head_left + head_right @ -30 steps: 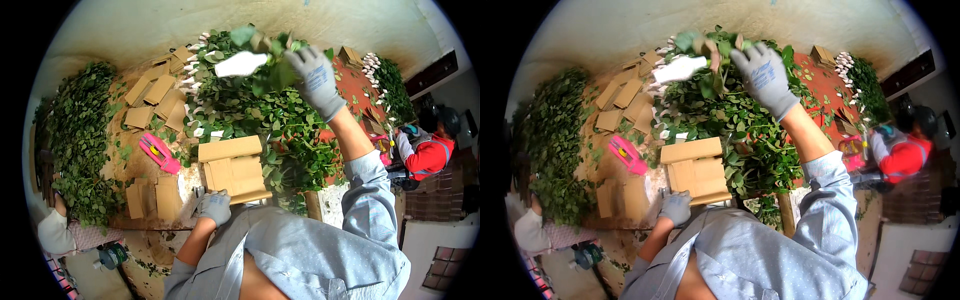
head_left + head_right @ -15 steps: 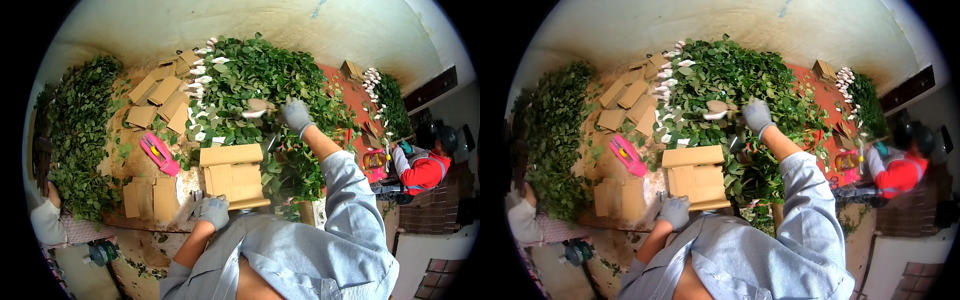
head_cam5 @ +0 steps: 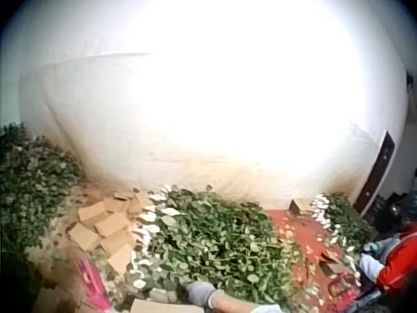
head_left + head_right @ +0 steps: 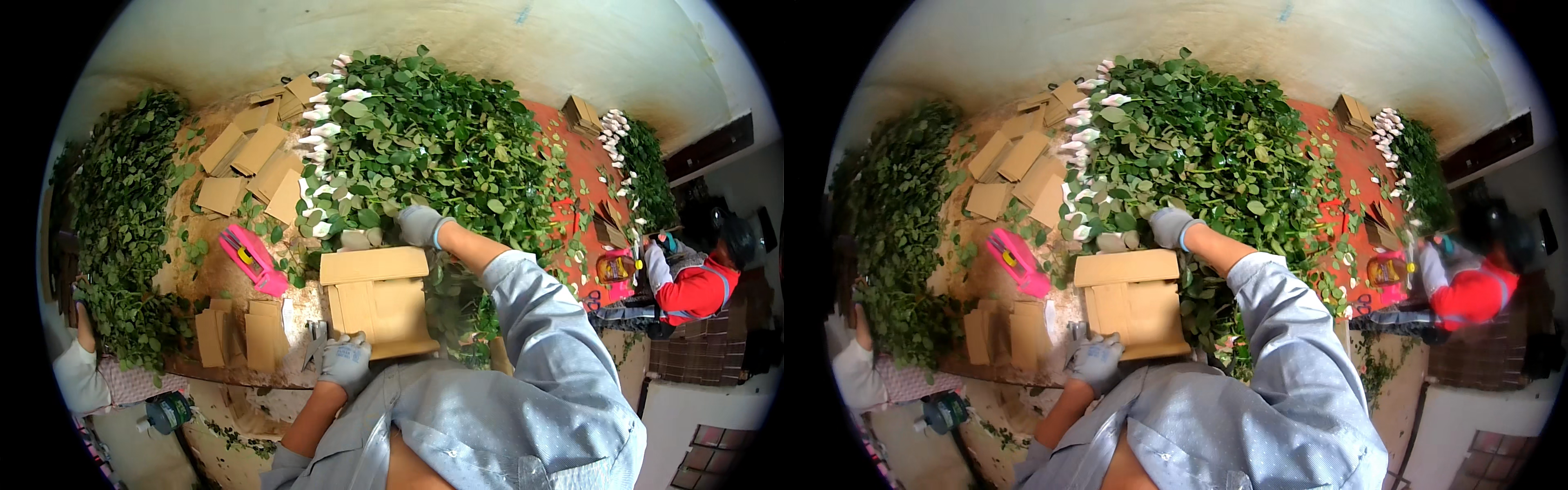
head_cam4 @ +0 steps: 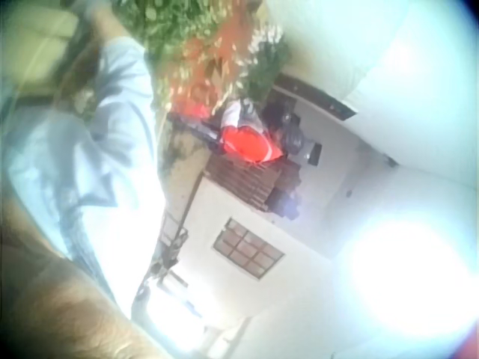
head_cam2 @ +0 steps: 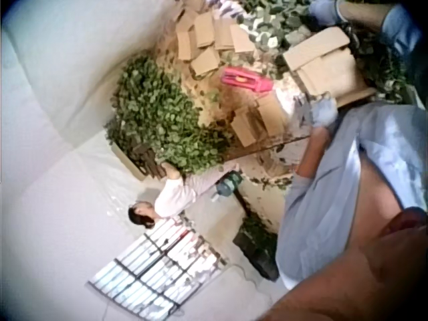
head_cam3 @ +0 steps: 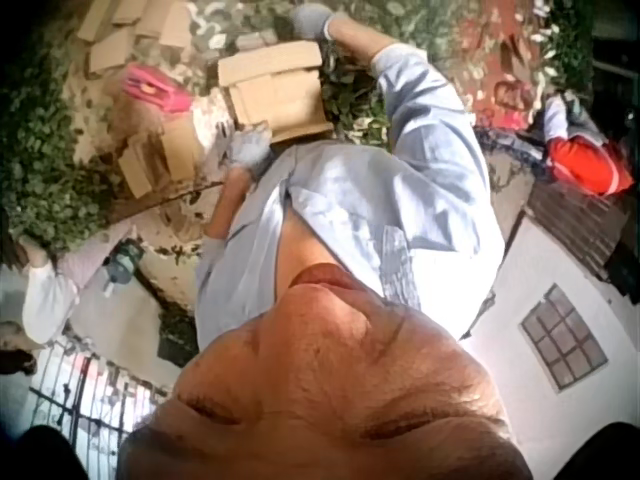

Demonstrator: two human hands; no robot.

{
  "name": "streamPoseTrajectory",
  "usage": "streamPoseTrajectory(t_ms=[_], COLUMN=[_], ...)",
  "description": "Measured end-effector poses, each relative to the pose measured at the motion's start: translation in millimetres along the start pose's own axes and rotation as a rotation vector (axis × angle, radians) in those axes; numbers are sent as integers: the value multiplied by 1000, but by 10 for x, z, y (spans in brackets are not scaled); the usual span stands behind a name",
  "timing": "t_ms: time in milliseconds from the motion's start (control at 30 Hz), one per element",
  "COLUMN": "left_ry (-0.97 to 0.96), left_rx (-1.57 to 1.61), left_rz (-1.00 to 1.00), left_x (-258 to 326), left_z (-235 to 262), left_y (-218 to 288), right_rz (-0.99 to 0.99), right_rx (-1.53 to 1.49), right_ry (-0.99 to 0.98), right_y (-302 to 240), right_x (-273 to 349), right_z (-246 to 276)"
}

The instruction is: The person places rose stems onto a cardboard sheet, covers them with a piece of paper, and folds the cardboard sides inward to secure the flowers for shipping.

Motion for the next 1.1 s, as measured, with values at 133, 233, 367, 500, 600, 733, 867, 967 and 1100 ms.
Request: streamPoseTrajectory(t_ms=[133,233,367,500,600,733,867,967,1100], left_ry=[86,72,42,88,115,147,63,92,49], left_rx=[-43,15,23,-24,-17,8,41,36,32], left_rz=[-24,-24,-10,-8,-24,-33,-26,-55,-35], left_x=[-25,55,24,10,33,54,57,99,76], left_z=[-59,133,-20,-118,-83,-73,67,167,78], left_y=[17,104,30,-3,17,21,68,120,35], right_rz=[11,-14,-126,-325,-319,-216,-347,-277,-54], right_rx=[-103,-176,-269,-80,130,529,553,437,116], right_ry=[435,687,753,331,268,400,688,1094,1403], right_y=[396,540,604,546,536,554,903,1165,709], right_x=[-322,-542,-958,-1093,-1111,-709,180,1193,2214], right_z=[402,966,1325,1198,976,1047,1926,2550,2815])
Point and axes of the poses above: each hand's wrist, its own x-axis away from the middle knuckle, its own z-axis out of the back of the hand, y = z × x, the point moved 3 cm from there along -x, towards the middle knuckle, and after that the axes turned 14 degrees about -y, right-handed, at the moved point
